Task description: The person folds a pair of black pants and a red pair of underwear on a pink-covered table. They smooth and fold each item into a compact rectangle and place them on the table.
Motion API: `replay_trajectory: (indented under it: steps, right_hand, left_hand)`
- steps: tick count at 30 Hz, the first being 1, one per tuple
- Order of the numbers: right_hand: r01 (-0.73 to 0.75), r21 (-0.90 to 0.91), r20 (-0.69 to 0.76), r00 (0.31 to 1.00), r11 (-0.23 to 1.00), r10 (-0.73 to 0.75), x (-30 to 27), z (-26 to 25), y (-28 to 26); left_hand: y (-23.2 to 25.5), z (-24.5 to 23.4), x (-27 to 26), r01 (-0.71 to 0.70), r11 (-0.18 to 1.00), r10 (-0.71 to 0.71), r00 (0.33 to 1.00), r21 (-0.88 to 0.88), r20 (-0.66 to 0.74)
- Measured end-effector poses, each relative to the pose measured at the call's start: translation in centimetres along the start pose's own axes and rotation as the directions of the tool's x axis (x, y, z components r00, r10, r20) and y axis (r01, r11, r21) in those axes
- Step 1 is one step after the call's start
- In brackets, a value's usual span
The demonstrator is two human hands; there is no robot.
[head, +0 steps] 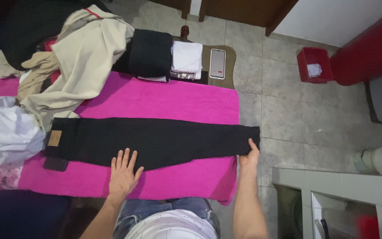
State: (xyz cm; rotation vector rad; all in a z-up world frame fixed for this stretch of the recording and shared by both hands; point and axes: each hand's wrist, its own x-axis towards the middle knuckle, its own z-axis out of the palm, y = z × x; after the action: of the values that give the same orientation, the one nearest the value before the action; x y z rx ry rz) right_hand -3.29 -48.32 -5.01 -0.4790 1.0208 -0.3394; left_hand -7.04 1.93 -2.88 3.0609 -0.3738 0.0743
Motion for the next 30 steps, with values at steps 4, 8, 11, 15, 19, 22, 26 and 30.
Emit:
replay_trajectory:
  steps: [4,8,11,15,19,22,26,30]
  right_hand:
    - [0.431,-0.129,-0.110,0.889,0.893,-0.445,-7.7,5.0,-0.2]
    - [0.752,-0.505,0.164,0.566,0.424,-0.808,-2.5,2.1,0.6]
    - [0.805,-0.535,0.364,0.493,0.256,-0.790,-8.6,4.9,2.1]
    - [0.840,-0.507,0.494,0.468,0.195,-0.733,-11.8,6.1,5.7]
    - [0.873,-0.488,0.698,0.393,0.004,-0.598,-15.1,6.7,7.9]
    - [0.883,-0.457,0.787,0.347,-0.104,-0.510,-16.4,6.7,9.2]
    - [0.914,-0.392,0.857,0.320,-0.107,-0.405,-17.4,6.6,9.8]
    - [0.917,-0.394,0.876,0.357,-0.057,-0.323,-17.9,6.6,9.1]
  left_hand:
    - [1.3,-1.6,0.9,0.112,0.988,-0.100,0.989,-0.108,0.108]
    - [4.7,-0.7,3.4,0.078,0.920,-0.046,0.995,-0.383,0.092]
    - [9.1,-0.6,6.1,0.153,0.607,0.021,0.978,-0.780,0.208]
    - [14.7,-1.0,9.7,0.474,-0.005,0.092,0.877,-0.881,0.472]
    - [18.0,-1.0,12.3,0.613,-0.405,0.282,0.789,-0.678,0.545]
    - [19.4,1.8,13.4,0.604,-0.489,0.207,0.781,-0.630,0.588]
    - [19.4,9.9,14.1,0.563,-0.561,0.050,0.755,-0.607,0.654]
    - [18.5,6.2,13.9,0.586,-0.590,-0.002,0.687,-0.555,0.727]
